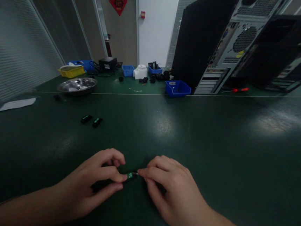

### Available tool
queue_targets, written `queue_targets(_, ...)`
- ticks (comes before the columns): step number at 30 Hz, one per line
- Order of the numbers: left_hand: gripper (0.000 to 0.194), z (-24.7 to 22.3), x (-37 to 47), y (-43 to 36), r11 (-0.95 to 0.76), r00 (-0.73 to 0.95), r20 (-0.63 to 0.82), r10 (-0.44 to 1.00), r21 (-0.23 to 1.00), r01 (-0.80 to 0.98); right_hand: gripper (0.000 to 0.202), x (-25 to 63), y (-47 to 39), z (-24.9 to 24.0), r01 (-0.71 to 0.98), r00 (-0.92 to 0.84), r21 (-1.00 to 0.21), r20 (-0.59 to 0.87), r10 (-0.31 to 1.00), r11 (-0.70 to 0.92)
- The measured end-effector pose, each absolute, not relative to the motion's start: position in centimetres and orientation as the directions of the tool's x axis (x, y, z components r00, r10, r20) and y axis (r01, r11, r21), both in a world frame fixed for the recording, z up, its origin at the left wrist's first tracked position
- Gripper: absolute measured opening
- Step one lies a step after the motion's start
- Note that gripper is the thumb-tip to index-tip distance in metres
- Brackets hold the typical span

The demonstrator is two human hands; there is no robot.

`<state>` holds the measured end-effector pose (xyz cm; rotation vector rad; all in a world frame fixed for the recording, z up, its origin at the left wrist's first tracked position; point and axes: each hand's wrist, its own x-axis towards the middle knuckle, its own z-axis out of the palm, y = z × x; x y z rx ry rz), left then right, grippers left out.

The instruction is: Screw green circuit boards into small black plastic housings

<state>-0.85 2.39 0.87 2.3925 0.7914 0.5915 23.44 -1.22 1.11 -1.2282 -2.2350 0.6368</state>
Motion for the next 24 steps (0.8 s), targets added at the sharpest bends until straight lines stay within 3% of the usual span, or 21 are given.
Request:
queue_targets(13,0.012,0.5,-1.0,2.1,-0.723,0.728,0.261,0.634,0.535,0.437,0.025,23.5,-1.4,1.1,0.610,-0.456,-0.645,0.190,0.870,0.461)
queue_targets(24,0.018,-0.4,-0.7,2.8,-0.641,0.689,0.299,0.660,0.703,0.309,0.029,23.5,-1.5,1.1,0.655,-0.469,-0.590,0.172,0.866,0.472)
